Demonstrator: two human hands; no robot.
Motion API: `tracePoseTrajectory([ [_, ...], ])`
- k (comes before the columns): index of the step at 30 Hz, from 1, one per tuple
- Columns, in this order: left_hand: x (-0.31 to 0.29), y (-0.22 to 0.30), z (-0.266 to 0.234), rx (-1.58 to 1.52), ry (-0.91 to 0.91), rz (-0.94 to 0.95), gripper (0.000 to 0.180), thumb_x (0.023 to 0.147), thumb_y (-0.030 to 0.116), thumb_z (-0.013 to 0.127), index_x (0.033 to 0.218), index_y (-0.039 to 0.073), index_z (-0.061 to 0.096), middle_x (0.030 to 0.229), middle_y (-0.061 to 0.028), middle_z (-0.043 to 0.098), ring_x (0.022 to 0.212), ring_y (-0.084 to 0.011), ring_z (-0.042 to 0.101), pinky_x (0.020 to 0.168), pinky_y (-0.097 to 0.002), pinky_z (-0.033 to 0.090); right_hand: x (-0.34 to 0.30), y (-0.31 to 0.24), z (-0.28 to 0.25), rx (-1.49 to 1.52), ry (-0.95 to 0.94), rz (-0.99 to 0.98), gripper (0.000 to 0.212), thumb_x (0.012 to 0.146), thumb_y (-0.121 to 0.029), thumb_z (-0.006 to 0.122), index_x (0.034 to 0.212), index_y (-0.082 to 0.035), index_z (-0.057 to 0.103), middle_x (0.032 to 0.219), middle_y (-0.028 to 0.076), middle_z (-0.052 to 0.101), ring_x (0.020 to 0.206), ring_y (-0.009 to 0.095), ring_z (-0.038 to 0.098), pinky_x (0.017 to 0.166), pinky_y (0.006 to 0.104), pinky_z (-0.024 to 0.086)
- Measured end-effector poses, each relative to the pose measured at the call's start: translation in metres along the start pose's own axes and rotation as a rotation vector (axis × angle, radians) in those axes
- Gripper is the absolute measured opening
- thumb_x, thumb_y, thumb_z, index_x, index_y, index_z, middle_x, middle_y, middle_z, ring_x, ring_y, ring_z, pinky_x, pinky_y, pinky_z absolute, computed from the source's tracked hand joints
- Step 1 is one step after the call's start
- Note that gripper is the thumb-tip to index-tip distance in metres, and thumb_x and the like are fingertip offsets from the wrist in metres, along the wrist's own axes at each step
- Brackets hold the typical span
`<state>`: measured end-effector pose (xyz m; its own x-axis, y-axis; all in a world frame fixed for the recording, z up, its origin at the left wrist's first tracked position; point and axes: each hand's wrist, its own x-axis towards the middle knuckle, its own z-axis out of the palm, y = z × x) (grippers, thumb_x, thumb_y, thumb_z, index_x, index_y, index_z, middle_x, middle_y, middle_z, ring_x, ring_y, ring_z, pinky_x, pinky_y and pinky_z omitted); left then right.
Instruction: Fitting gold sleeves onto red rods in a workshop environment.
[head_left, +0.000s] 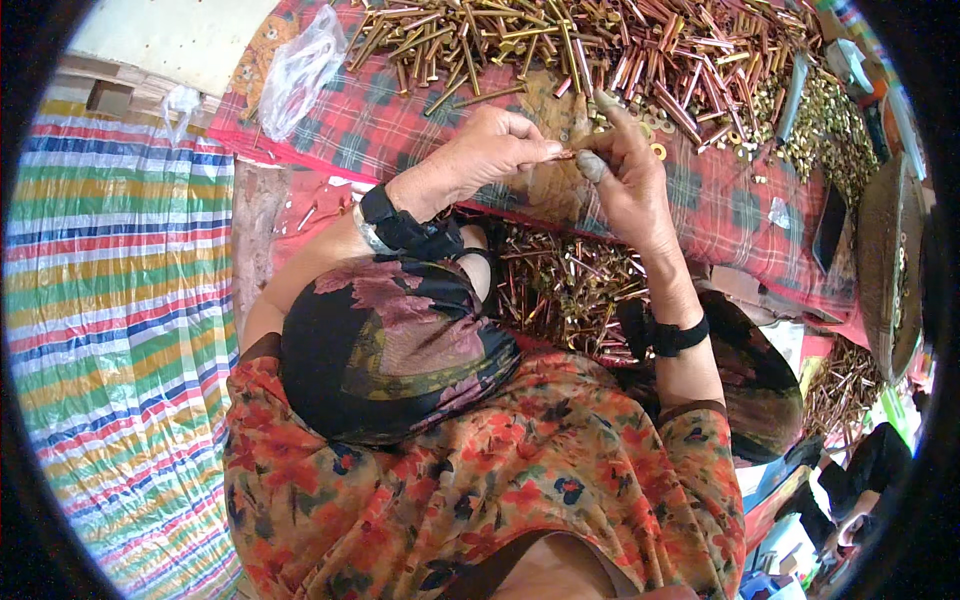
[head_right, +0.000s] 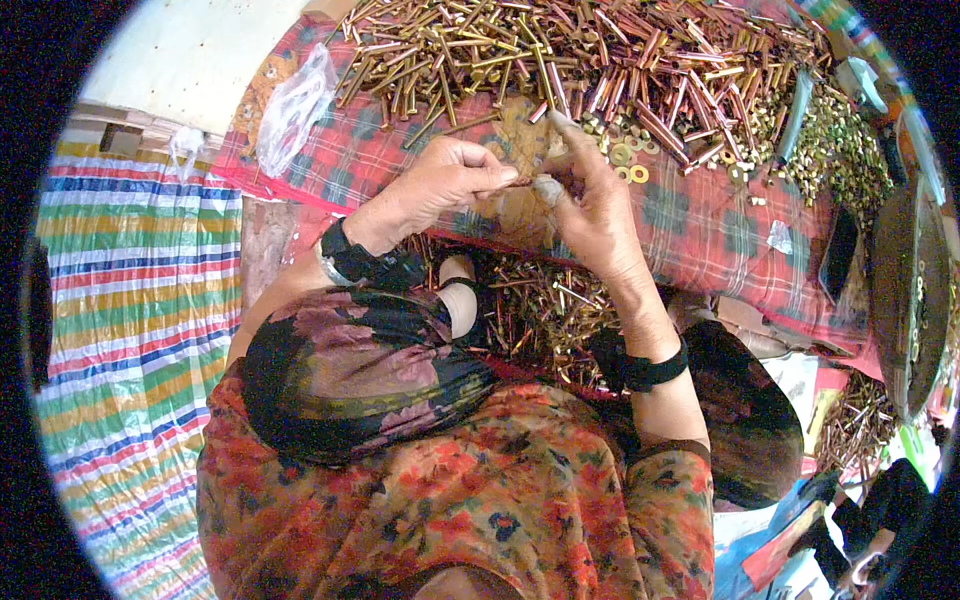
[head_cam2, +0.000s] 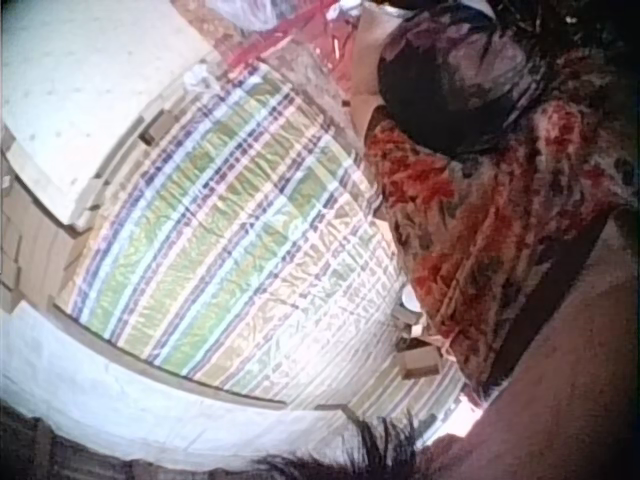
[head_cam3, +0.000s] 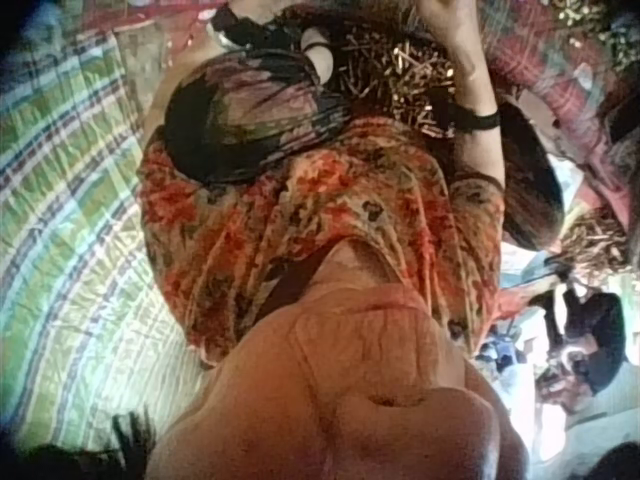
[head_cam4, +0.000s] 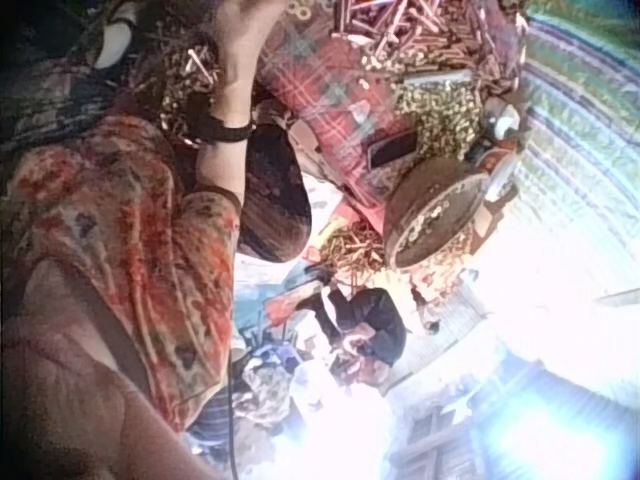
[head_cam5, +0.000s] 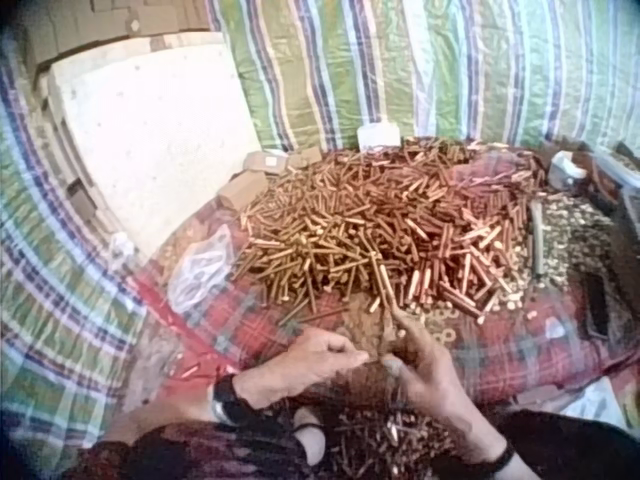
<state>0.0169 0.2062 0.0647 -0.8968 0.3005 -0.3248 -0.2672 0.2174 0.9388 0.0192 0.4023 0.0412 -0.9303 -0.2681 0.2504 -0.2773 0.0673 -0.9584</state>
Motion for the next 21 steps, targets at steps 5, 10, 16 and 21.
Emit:
tracePoseTrajectory([
  [5,0.000,0.002,-0.001,0.005,-0.013,-0.007,0.024,0.082,0.030,0.069,0.076,0.007,0.066,0.063,0.0053,0.052,0.053,-0.0025,0.042,0.048,-0.0186,0.031,-0.002,0.002,0.006,0.047,0.045,0.071,0.054,0.085,-0.006,0.060,0.136,-0.005,0.040,0.086,0.006,0.061,0.077,0.010,0.055,0.070,0.0253,0.047],
  [10,0.000,0.004,-0.015,0.327,-0.044,0.070,0.028,0.081,0.028,0.069,0.070,0.003,0.065,0.058,0.0050,0.050,0.055,-0.0029,0.042,0.048,-0.0230,0.032,-0.002,0.003,-0.002,0.224,-0.080,0.316,0.047,0.089,-0.017,0.057,0.131,-0.001,0.044,0.082,0.011,0.065,0.073,0.014,0.058,0.070,0.0287,0.048],
  [16,-0.016,0.028,-0.069,0.912,-0.497,-0.119,0.039,0.074,0.037,0.068,0.062,0.000,0.062,0.049,-0.0021,0.047,0.047,-0.0115,0.043,0.046,-0.0321,0.034,0.018,0.023,-0.039,-0.642,0.130,0.139,0.025,0.083,-0.021,0.061,0.103,-0.006,0.063,0.089,0.018,0.066,0.076,0.029,0.066,0.067,0.0370,0.050],
  [21,0.034,-0.021,-0.060,0.996,0.067,0.104,0.034,0.075,0.034,0.066,0.072,0.001,0.065,0.061,-0.0119,0.059,0.057,-0.0268,0.058,0.055,-0.0407,0.045,0.034,0.063,-0.086,-1.024,0.337,0.025,0.019,0.080,-0.022,0.062,0.089,-0.006,0.066,0.088,0.017,0.062,0.080,0.036,0.061,0.070,0.0433,0.049],
])
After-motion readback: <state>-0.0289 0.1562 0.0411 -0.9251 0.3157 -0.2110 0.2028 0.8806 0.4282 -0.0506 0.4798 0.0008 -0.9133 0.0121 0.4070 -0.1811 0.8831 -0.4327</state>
